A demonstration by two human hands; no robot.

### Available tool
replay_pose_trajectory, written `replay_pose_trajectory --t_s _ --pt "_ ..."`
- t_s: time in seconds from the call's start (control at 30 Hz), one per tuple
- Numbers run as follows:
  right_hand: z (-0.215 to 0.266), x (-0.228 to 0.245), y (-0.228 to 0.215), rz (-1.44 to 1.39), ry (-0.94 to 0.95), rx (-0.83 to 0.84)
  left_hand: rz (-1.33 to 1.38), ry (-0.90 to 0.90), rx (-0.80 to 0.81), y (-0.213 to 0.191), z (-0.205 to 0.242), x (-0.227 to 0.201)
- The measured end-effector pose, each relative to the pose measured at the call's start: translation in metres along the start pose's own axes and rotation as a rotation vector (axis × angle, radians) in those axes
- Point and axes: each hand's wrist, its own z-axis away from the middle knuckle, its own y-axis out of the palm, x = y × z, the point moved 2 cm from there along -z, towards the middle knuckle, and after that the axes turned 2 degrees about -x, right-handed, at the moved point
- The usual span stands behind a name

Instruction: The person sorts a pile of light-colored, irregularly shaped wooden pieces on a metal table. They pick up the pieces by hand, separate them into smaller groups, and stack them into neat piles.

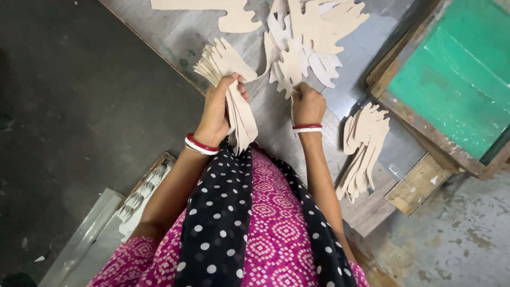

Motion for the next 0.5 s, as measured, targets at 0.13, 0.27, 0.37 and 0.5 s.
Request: replay_pose_trajectory --t_s 0.13,0.27,0.37,0.5 --pt "-0.003 -0.001 -0.013 -0.058 0.04 -0.015 0.044 -0.009 0.0 -0.009 -0.008 0.013" --pt "-0.006 0.0 -0.041 -0.35 0.296 -0.026 -0.033 0.021 -0.036 -0.015 -0.008 0.016" --pt "-0.004 0.025 -0.067 -0.211 0.175 -0.125 -0.101 -0.008 -0.025 -0.014 -0.013 0.024" --pt "0.002 0.078 -0.079 0.028 -0.1 -0.136 -0.133 -0.061 0.1 -0.004 -0.021 0.047"
